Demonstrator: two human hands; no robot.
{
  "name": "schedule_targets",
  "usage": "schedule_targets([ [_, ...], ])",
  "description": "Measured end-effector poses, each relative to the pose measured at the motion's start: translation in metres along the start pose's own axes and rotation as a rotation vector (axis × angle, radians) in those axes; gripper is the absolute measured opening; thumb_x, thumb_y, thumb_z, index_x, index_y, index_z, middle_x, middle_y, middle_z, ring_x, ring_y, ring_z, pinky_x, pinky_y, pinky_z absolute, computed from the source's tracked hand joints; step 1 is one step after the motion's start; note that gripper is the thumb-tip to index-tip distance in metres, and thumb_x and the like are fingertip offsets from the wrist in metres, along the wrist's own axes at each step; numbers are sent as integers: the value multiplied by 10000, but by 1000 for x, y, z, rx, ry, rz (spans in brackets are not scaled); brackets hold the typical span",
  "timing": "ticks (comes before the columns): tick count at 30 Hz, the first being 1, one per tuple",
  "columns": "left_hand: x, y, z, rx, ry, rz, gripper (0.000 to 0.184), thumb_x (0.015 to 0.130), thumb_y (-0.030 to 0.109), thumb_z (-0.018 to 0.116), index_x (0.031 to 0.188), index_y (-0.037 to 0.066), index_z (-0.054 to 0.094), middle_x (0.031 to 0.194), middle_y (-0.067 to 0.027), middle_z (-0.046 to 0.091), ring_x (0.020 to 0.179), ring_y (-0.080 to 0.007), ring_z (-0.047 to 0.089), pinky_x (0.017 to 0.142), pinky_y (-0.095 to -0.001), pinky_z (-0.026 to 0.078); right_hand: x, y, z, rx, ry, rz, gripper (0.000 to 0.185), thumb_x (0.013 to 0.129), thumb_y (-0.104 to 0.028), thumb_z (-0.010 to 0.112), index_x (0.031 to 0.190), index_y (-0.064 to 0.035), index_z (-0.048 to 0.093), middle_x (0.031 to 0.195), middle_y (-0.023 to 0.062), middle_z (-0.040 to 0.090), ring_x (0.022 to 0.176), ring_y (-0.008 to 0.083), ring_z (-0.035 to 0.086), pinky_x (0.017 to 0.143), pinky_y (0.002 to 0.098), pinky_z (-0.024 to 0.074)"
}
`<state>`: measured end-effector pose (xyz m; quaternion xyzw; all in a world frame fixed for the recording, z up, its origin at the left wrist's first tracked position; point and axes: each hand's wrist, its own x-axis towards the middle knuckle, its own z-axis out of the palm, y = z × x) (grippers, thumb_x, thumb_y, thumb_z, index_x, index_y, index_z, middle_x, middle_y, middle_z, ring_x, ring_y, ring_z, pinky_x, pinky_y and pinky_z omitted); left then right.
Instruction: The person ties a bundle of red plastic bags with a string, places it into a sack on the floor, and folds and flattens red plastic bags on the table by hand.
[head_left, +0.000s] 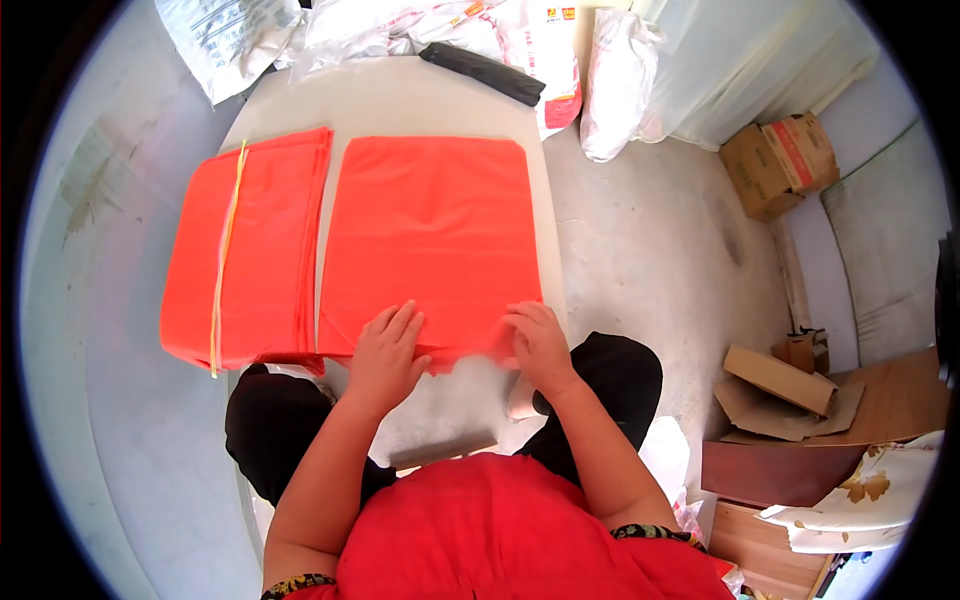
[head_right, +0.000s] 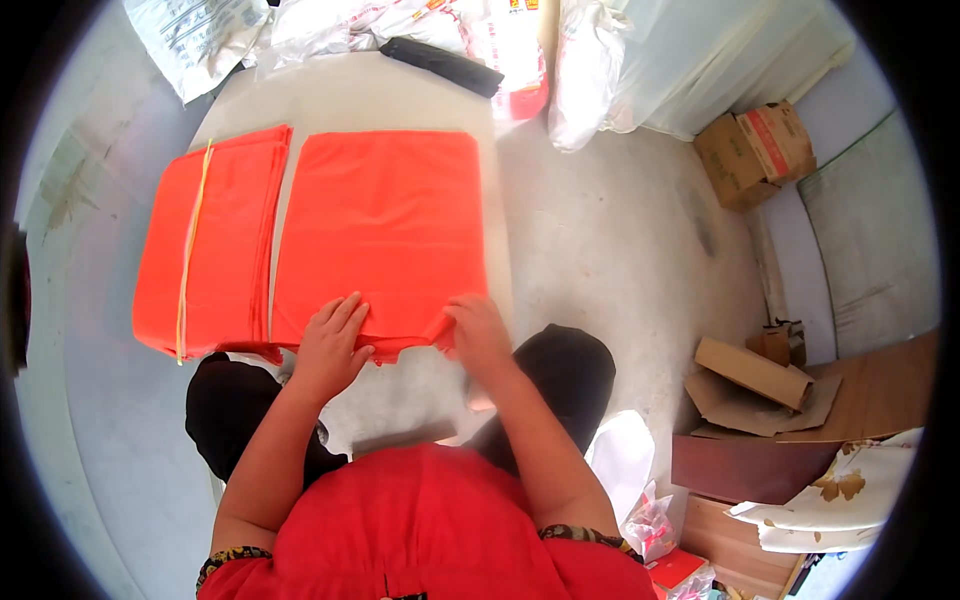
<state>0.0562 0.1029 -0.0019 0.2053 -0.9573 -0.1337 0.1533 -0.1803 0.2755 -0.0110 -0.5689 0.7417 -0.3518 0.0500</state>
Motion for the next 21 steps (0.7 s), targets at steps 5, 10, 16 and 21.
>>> schedule_targets([
  [5,1,1,-5,-6,-33,7,702,805,270,828,1420,38,583,1520,-143,535,1367,-346,504,1104,-483,439,1,-13,-3,-190,27,-159,297,812,32,655,1092,-44,718,1261,141,680,1224,386,584,1042,469,498],
  [10,0,0,-13,-23,-59,20,715,781,197,833,1434,53,577,1540,-122,527,1383,-350,497,1120,-489,431,-8,-33,18,-282,-62,-265,424,820,-15,675,1232,-106,705,1396,131,615,1320,356,534,1137,537,412],
  [16,-4,-8,-10,25,-44,61,634,811,28,715,1430,66,586,1533,-105,541,1382,-340,507,1118,-492,433,-7,-43,57,-404,-150,-339,571,869,-86,674,1420,-202,585,1562,106,480,1440,315,441,1184,608,330],
  [21,-7,-13,-6,17,-29,68,630,819,-3,670,1438,69,582,1525,-111,548,1382,-339,510,1115,-503,437,-1,-46,69,-318,-140,-384,596,835,-93,717,1412,-196,611,1525,102,521,1410,311,474,1177,599,350],
])
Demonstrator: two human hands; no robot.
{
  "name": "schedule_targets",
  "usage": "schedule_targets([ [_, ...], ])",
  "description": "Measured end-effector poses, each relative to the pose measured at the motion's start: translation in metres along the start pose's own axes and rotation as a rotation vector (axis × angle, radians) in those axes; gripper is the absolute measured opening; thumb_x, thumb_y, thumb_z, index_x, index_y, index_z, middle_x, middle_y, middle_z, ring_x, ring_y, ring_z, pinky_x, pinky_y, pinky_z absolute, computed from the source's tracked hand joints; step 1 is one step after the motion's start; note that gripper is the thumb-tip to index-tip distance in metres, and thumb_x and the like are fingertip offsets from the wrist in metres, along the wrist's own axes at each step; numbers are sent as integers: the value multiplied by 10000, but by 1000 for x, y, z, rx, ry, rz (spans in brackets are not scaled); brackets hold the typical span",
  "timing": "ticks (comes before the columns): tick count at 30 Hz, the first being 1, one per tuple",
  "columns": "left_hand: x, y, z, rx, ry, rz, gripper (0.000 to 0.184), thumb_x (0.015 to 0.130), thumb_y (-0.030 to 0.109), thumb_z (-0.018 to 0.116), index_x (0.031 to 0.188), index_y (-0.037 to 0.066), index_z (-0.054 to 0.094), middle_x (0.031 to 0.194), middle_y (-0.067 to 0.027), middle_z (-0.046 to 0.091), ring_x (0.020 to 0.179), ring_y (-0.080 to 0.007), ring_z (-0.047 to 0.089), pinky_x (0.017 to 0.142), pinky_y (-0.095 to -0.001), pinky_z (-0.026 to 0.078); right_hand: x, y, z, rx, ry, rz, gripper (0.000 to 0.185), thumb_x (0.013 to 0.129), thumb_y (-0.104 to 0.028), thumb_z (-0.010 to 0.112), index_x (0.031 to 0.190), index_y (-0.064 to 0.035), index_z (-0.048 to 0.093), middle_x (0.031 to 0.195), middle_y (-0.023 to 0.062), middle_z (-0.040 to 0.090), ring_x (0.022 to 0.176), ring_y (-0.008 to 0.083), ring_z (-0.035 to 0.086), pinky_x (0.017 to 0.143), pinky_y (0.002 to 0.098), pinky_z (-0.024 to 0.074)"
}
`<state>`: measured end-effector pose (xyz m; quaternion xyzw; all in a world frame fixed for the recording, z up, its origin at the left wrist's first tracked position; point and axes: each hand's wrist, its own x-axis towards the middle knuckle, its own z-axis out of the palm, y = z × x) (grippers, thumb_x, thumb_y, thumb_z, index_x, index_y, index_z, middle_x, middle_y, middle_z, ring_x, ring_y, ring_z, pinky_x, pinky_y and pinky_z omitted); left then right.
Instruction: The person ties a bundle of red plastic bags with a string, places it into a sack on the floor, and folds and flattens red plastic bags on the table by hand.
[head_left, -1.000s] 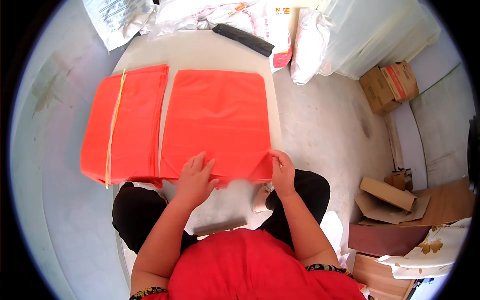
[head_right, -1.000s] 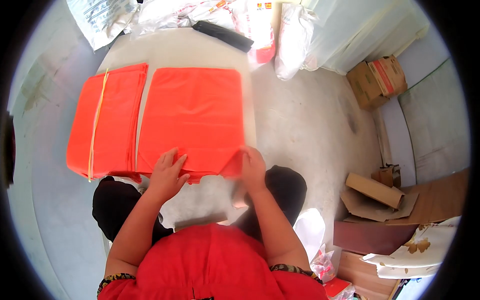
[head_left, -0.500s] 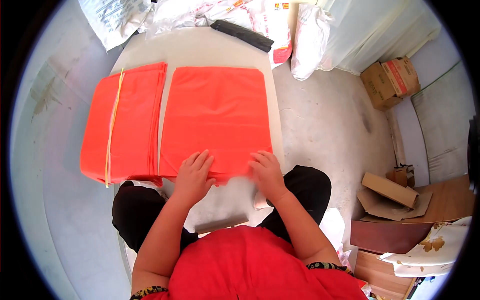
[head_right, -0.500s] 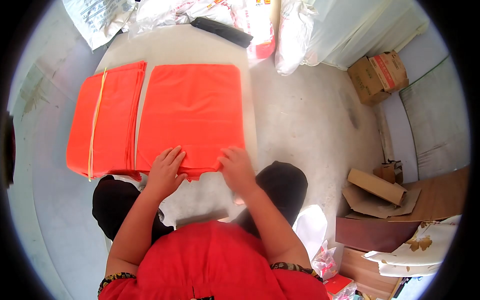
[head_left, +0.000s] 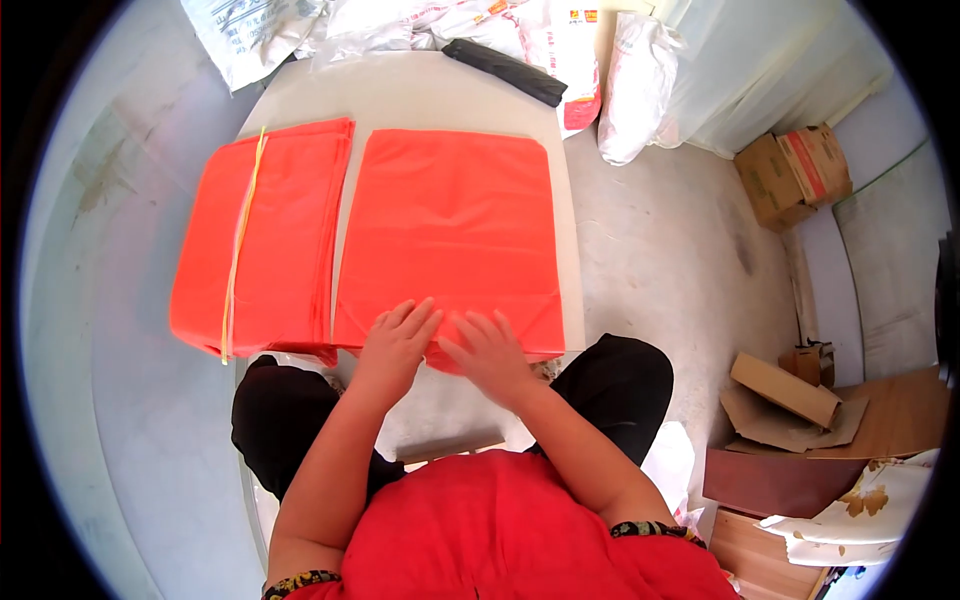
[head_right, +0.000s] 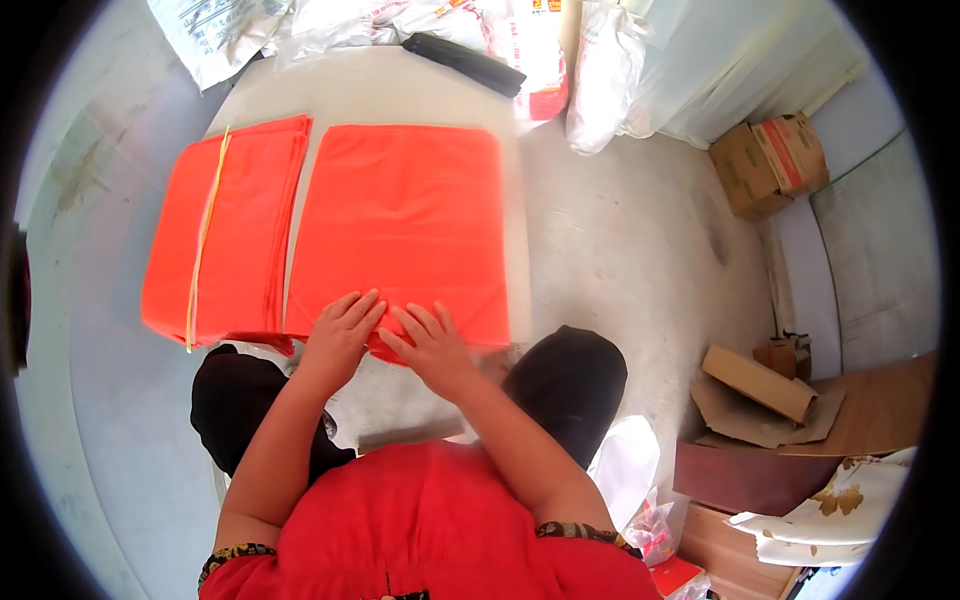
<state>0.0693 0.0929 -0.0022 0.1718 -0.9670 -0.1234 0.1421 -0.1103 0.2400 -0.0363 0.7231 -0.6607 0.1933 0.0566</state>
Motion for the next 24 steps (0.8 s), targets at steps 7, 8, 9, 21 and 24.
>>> schedule_targets([
  [7,1,1,-4,-72,-44,-32,759,742,89,844,1449,83,568,1552,-93,519,1395,-340,496,1112,-538,455,8,1,-11,345,66,69,279,846,-81,721,1123,-78,756,1293,100,683,1243,320,583,1085,492,460],
  [8,1,1,-4,-88,-46,-35,781,728,102,865,1448,84,566,1556,-91,515,1397,-341,493,1115,-543,455,12,0,-14,417,92,113,233,865,-82,712,1090,-58,763,1261,103,699,1217,319,594,1064,469,478],
  [9,1,1,-5,-101,-47,-36,778,727,102,866,1445,83,568,1555,-90,515,1398,-341,493,1118,-546,453,16,0,-16,506,75,192,218,886,-91,698,1090,-43,758,1229,111,708,1197,322,598,1047,457,486],
  [21,4,-2,-7,-139,-13,-50,658,773,126,842,1372,14,595,1504,-125,579,1376,-373,523,1144,-465,446,47,13,-24,754,-47,623,241,979,-198,650,899,28,680,870,196,650,802,343,644,730,431,500],
  [24,8,1,-9,-192,-10,-105,641,775,124,842,1354,0,596,1486,-142,589,1370,-380,527,1141,-471,448,55,18,-21,660,-65,614,236,967,-221,664,918,7,700,889,191,667,821,347,654,728,434,509],
])
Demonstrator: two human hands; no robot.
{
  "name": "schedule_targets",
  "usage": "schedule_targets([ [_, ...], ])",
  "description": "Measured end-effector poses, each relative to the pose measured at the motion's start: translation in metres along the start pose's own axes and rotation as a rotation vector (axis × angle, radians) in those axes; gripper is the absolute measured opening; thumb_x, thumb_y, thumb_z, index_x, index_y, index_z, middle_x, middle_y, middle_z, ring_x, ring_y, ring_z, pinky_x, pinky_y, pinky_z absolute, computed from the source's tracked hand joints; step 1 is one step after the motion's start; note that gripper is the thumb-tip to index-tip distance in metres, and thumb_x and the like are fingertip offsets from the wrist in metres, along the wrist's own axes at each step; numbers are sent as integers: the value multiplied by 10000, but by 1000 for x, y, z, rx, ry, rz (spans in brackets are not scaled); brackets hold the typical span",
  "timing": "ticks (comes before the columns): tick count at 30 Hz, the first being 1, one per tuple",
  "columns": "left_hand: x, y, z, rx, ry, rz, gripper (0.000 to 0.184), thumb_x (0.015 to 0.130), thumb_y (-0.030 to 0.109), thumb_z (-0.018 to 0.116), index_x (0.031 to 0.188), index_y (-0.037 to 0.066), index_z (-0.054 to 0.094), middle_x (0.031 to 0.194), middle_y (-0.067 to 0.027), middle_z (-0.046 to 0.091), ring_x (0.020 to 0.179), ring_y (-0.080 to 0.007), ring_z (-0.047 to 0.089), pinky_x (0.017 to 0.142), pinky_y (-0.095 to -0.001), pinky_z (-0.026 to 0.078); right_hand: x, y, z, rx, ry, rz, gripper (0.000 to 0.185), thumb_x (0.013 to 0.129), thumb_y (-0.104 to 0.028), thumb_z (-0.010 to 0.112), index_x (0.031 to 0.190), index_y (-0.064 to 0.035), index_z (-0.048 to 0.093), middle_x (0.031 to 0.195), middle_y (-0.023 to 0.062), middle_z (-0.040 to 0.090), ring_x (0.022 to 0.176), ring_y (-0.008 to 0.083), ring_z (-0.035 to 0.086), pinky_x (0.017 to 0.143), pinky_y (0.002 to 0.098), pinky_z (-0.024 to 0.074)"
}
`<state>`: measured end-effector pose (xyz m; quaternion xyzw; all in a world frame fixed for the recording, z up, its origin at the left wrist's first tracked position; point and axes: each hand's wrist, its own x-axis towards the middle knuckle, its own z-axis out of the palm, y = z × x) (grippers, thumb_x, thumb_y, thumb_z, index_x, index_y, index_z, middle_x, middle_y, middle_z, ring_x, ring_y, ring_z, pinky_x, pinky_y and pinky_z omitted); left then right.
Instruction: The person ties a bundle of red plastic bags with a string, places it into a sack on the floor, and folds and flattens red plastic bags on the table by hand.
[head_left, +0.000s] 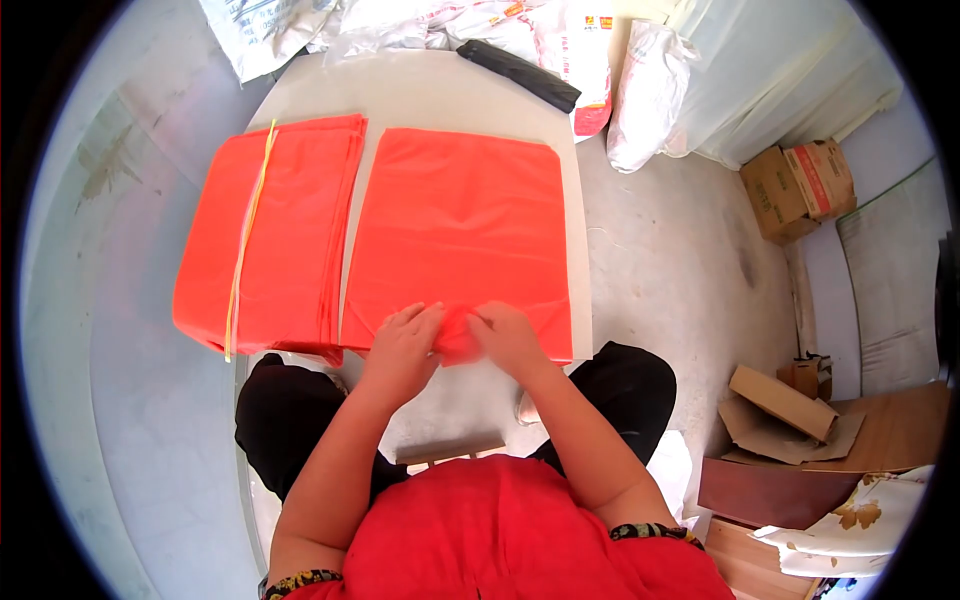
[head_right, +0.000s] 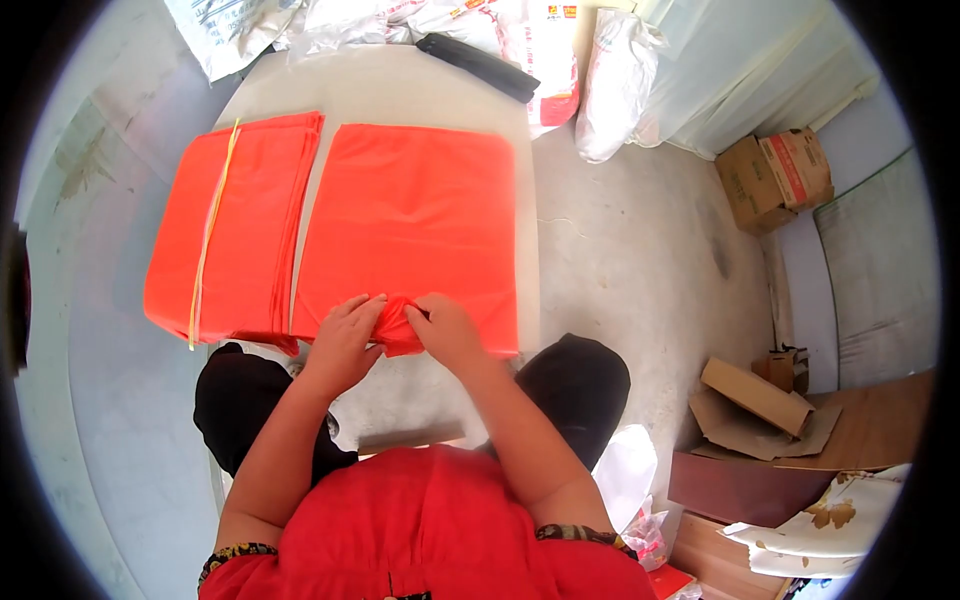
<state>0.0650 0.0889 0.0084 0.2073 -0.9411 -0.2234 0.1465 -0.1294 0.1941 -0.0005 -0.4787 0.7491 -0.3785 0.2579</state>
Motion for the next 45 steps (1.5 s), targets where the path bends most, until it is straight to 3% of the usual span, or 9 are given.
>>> schedule_targets([
  [2,-1,2,2,-57,1,-74,643,777,126,844,1354,-5,593,1469,-154,597,1368,-386,527,1141,-475,446,4,-1,1,-82,10,18,239,957,-243,676,925,-9,713,889,182,684,818,347,665,723,438,514],
  [8,1,17,-15,102,-102,51,638,797,167,842,1381,74,601,1493,-153,567,1405,-392,489,1158,-521,418,10,-4,3,-135,43,76,220,940,-274,702,925,-57,735,837,151,715,781,334,701,704,450,540],
  [11,0,14,-13,76,-92,59,625,801,172,835,1382,111,613,1522,-150,543,1423,-384,471,1162,-530,409,8,-2,5,-180,38,93,199,955,-266,705,962,-69,730,879,116,730,814,293,710,729,402,553],
  [17,0,8,-5,60,-53,57,611,785,129,817,1360,66,618,1487,-143,566,1391,-367,502,1138,-525,418,2,-8,5,-85,107,118,191,983,-247,680,1021,-60,669,880,113,727,810,313,709,741,419,557],
  [20,2,10,-5,61,-19,78,609,762,89,803,1344,42,630,1451,-141,595,1358,-358,529,1120,-512,430,-1,-9,4,-131,76,99,138,972,-190,678,1012,-59,660,955,108,721,887,310,705,757,415,557],
  [23,4,10,-1,76,13,90,590,749,55,777,1324,32,645,1429,-146,608,1331,-361,547,1098,-510,443,-10,0,8,-280,233,-260,115,929,-143,697,1010,-66,668,1076,92,706,1007,289,685,788,425,557],
  [29,7,10,2,99,74,117,547,740,-16,703,1285,-4,662,1366,-166,636,1277,-384,574,1080,-495,473,-23,3,11,-341,128,-652,165,876,-83,663,1032,-31,680,1103,91,663,1082,288,625,940,416,537],
  [38,9,4,5,119,134,152,446,818,-12,610,1256,17,688,1319,-121,681,1219,-329,618,996,-468,503,-23,9,8,-348,63,-530,330,858,-63,649,1180,0,679,1273,121,673,1219,297,623,1025,393,538],
  [45,10,3,2,93,97,123,435,837,10,637,1269,12,684,1342,-135,676,1231,-335,617,1030,-467,505,-23,8,4,-439,67,-572,413,874,-35,604,1281,-3,666,1327,120,680,1238,291,627,1034,380,542],
])
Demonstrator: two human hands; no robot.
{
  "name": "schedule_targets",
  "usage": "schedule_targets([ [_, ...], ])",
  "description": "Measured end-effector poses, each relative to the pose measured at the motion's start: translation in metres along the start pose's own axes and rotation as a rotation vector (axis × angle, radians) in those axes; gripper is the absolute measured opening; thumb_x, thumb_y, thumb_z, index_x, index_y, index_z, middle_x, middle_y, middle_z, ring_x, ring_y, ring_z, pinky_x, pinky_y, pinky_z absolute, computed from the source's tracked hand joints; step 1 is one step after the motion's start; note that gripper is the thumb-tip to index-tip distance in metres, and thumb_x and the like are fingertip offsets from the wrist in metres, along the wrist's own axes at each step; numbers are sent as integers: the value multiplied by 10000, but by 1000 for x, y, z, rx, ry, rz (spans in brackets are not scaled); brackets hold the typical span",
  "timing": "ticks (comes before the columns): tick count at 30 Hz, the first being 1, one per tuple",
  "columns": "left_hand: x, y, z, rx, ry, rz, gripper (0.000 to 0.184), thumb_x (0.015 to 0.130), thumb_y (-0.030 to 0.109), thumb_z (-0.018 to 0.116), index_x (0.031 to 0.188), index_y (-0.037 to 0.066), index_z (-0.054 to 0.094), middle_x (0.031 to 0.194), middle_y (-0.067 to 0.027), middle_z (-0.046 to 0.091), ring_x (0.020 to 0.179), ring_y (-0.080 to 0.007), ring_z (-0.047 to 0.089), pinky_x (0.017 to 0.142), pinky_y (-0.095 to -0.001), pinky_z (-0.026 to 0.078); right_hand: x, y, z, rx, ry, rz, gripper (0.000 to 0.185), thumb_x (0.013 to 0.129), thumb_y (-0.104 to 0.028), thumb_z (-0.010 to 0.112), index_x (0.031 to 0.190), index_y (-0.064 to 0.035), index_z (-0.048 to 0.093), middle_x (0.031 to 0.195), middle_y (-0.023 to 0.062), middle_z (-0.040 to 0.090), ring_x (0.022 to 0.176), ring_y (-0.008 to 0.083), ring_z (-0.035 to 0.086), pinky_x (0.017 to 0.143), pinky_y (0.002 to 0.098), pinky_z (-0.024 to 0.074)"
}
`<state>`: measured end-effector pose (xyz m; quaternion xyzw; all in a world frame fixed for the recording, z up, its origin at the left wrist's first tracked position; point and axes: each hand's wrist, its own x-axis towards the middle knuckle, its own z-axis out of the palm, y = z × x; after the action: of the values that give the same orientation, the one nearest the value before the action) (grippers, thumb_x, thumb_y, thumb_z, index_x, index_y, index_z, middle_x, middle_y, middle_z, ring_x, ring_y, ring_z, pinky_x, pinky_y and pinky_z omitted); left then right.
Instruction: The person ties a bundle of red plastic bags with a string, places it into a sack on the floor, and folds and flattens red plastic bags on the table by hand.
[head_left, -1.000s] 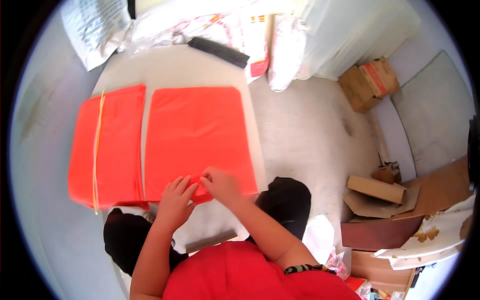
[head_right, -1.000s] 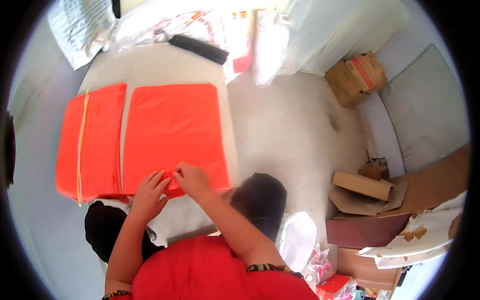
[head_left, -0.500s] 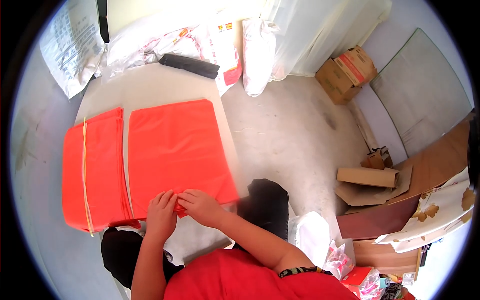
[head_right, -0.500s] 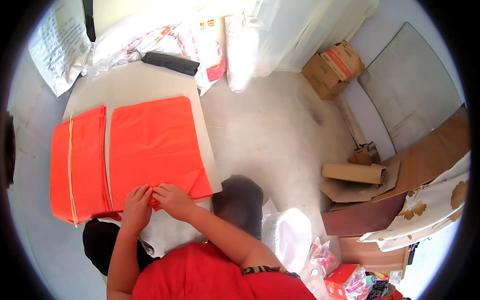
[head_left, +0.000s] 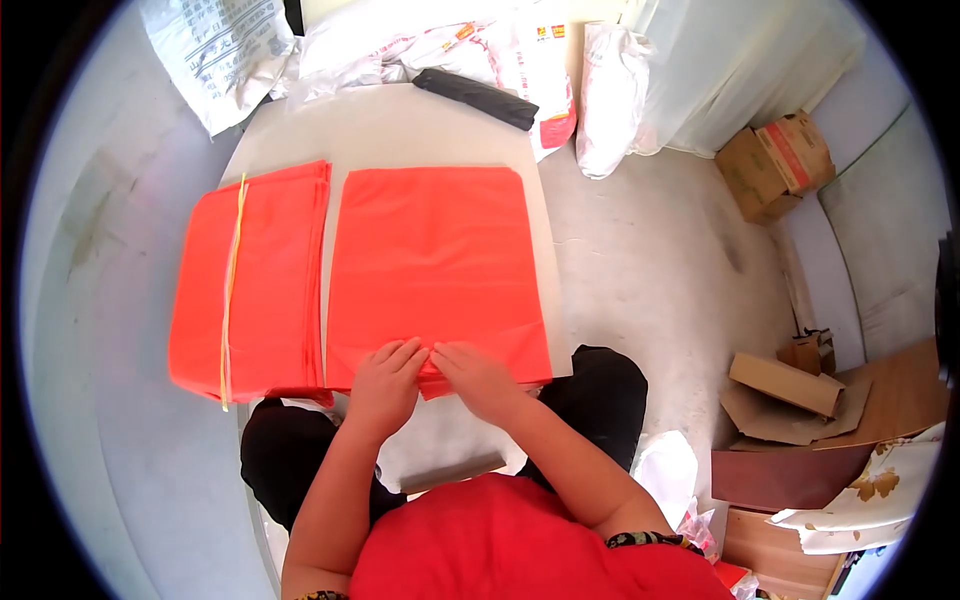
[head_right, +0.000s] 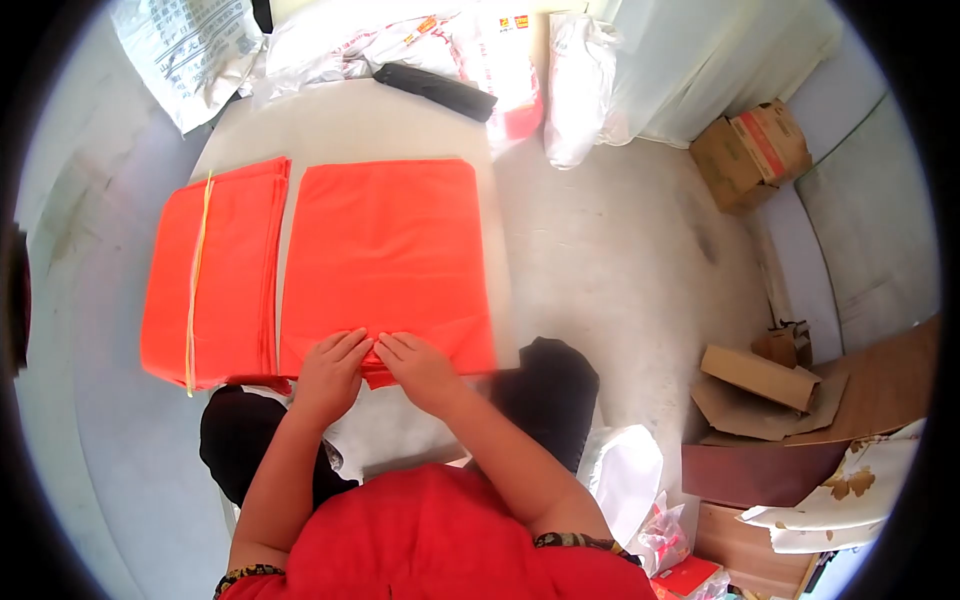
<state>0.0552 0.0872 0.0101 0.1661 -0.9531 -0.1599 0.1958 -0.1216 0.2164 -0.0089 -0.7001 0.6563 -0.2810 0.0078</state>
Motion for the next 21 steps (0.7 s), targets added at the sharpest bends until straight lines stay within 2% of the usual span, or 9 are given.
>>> schedule_targets([
  [2,-1,0,0,-16,21,-13,417,843,15,625,1254,38,695,1338,-104,683,1233,-314,618,1014,-480,492,0,-2,-3,-23,8,-4,405,879,-29,592,1277,-9,667,1325,114,683,1236,291,627,1027,381,547],
  [5,-3,-3,-2,70,-1,-41,392,869,22,619,1251,55,697,1345,-105,682,1264,-330,608,1052,-528,460,3,-2,-5,-18,-52,50,408,878,-33,598,1280,-29,669,1337,105,685,1249,286,629,1014,381,554],
  [8,-9,-13,-1,144,12,-190,387,855,25,661,1238,73,698,1311,-105,704,1325,-363,585,1130,-558,408,7,-1,-9,9,-81,122,374,908,-42,589,1273,-50,671,1342,120,687,1236,298,648,997,389,559],
  [11,-12,-19,-16,96,37,-326,337,849,22,688,1182,71,707,1235,-117,724,1341,-366,581,1142,-565,393,19,-8,-28,183,-161,309,324,958,-55,559,1262,-56,671,1321,149,698,1206,325,669,995,400,557],
  [14,-17,-19,-33,62,89,-319,252,857,33,726,1108,41,710,1132,-135,736,1225,-369,645,1059,-516,467,27,-16,-52,174,-179,318,260,1010,-76,511,1211,-51,674,1217,170,722,1123,359,688,946,438,558],
  [17,-21,-10,-50,-131,12,-527,186,862,91,765,1020,20,696,1036,-120,751,1127,-325,700,909,-450,548,40,-16,-80,66,-471,281,224,1030,-108,500,1154,-42,675,1104,178,726,1051,373,691,893,470,547],
  [20,-21,-1,-68,-490,-20,-757,184,918,151,767,1012,11,693,961,-132,746,1035,-274,741,773,-393,571,52,-11,-94,128,-651,342,201,994,-139,510,1090,-55,665,1069,160,695,1029,366,667,888,439,539],
  [21,-24,-5,-66,-396,-18,-733,209,932,188,775,1016,15,695,981,-146,754,1068,-239,747,787,-400,571,56,-7,-94,122,-678,349,211,1013,-175,525,1107,-49,666,1059,178,705,1020,372,678,877,464,538],
])
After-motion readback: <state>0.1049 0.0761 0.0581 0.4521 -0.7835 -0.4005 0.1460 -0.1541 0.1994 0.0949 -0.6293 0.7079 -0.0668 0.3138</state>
